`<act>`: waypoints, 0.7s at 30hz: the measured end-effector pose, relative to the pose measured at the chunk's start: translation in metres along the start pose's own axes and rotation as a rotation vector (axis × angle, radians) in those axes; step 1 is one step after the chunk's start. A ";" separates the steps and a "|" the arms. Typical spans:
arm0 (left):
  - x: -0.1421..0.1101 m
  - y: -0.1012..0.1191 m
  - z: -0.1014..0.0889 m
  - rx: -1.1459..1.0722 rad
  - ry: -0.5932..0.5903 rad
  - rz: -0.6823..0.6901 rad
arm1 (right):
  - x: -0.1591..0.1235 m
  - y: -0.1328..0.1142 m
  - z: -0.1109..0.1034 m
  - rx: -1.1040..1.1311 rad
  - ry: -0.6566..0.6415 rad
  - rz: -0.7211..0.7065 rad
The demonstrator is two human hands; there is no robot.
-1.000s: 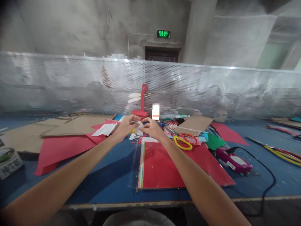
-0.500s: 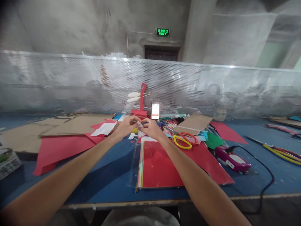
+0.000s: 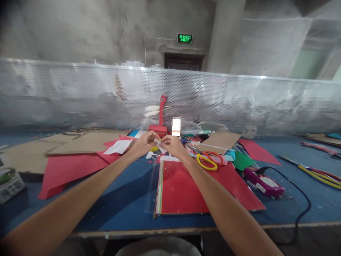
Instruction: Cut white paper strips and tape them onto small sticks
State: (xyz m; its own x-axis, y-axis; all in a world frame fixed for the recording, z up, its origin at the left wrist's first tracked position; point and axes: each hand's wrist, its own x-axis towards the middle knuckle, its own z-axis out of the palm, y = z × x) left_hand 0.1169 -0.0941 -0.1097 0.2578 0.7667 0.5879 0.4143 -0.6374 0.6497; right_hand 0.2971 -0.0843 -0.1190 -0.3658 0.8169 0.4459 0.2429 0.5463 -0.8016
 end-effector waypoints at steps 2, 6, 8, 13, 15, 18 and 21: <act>0.000 0.000 -0.001 0.019 -0.010 -0.001 | -0.001 -0.004 -0.001 -0.019 0.028 -0.016; -0.001 -0.002 -0.001 0.100 -0.050 -0.009 | -0.004 -0.007 -0.002 -0.068 0.009 -0.059; -0.001 -0.003 -0.001 0.131 -0.071 -0.004 | -0.005 -0.007 -0.003 -0.096 -0.011 -0.070; 0.001 -0.006 -0.003 0.063 -0.087 0.031 | -0.005 -0.007 -0.002 -0.099 -0.019 -0.081; 0.002 -0.007 -0.004 0.011 -0.087 0.027 | -0.005 -0.008 -0.002 -0.100 -0.016 -0.103; 0.002 -0.007 -0.005 -0.056 -0.080 -0.005 | -0.005 -0.010 -0.003 -0.127 0.008 -0.149; 0.001 -0.005 -0.005 -0.093 -0.084 -0.034 | -0.005 -0.011 -0.004 -0.133 0.037 -0.176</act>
State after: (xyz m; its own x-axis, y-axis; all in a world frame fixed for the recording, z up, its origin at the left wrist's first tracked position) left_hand 0.1110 -0.0900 -0.1102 0.3185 0.7891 0.5253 0.3422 -0.6125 0.7125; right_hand 0.2998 -0.0935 -0.1106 -0.3801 0.7117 0.5907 0.2954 0.6986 -0.6517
